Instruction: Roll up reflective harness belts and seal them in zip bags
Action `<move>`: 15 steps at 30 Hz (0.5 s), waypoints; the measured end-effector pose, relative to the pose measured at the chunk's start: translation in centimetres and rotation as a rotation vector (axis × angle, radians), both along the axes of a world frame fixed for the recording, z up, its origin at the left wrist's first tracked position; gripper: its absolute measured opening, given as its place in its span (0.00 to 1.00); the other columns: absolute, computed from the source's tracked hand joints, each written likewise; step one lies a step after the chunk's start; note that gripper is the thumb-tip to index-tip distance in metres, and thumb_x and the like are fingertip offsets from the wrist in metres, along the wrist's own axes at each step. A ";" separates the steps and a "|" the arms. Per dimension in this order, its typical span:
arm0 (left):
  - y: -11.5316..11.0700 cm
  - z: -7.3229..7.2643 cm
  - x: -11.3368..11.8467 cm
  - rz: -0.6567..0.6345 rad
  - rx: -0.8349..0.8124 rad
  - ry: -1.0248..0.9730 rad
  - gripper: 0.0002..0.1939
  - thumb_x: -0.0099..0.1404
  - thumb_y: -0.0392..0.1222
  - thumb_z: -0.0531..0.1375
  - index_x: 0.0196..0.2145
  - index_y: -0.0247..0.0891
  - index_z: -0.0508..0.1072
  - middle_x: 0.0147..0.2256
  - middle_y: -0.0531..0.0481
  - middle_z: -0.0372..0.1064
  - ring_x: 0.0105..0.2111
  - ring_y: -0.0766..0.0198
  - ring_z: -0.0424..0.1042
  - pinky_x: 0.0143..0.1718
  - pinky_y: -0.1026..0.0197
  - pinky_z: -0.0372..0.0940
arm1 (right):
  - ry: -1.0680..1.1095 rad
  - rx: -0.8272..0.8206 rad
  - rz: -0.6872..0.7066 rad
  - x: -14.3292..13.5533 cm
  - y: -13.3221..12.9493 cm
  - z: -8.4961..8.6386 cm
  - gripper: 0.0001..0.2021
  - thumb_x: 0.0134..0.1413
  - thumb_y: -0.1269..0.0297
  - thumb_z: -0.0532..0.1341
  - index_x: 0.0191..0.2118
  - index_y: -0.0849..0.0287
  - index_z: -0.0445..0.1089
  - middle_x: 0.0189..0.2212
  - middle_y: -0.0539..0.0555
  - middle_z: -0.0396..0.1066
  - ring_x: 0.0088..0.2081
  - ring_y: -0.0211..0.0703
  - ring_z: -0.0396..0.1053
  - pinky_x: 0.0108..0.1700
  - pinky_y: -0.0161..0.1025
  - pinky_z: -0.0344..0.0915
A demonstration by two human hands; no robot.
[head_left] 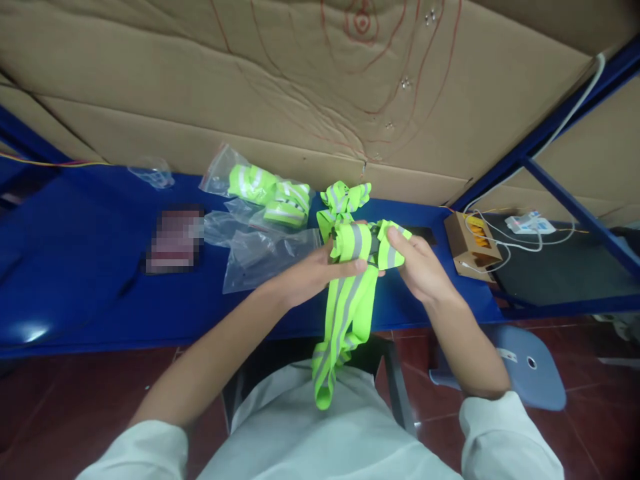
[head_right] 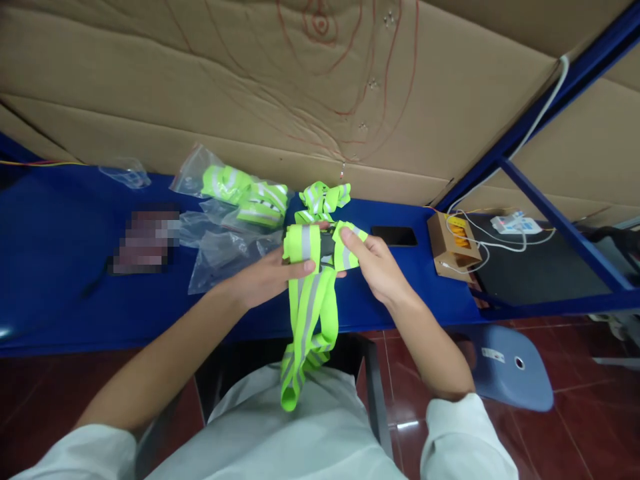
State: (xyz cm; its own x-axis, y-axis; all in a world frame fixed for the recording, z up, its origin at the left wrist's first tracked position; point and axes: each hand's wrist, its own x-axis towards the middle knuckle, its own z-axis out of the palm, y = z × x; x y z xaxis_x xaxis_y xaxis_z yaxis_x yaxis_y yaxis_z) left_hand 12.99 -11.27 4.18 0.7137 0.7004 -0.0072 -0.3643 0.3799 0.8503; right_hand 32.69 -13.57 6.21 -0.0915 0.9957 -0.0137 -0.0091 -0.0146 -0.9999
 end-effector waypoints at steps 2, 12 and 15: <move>1.1 -0.4 0.4 -0.018 -0.007 0.057 0.29 0.61 0.49 0.72 0.57 0.41 0.75 0.56 0.42 0.75 0.50 0.47 0.79 0.60 0.44 0.69 | 0.056 -0.026 -0.093 -0.5 0.9 -1.0 0.23 0.58 0.41 0.65 0.35 0.59 0.77 0.27 0.51 0.74 0.28 0.39 0.70 0.30 0.35 0.67; 5.8 -2.4 2.3 0.098 -0.185 0.240 0.30 0.59 0.55 0.72 0.55 0.38 0.77 0.50 0.39 0.80 0.42 0.49 0.83 0.47 0.49 0.77 | -0.103 -0.073 0.097 2.0 6.2 -3.8 0.24 0.57 0.38 0.65 0.34 0.59 0.74 0.23 0.49 0.72 0.23 0.38 0.69 0.27 0.35 0.67; 6.4 -3.8 2.5 -0.069 -0.212 0.138 0.30 0.60 0.52 0.73 0.56 0.35 0.76 0.47 0.36 0.80 0.44 0.48 0.82 0.49 0.49 0.76 | -0.054 -0.083 0.092 3.2 7.1 -4.1 0.23 0.54 0.40 0.68 0.34 0.60 0.76 0.23 0.49 0.73 0.23 0.39 0.70 0.27 0.36 0.67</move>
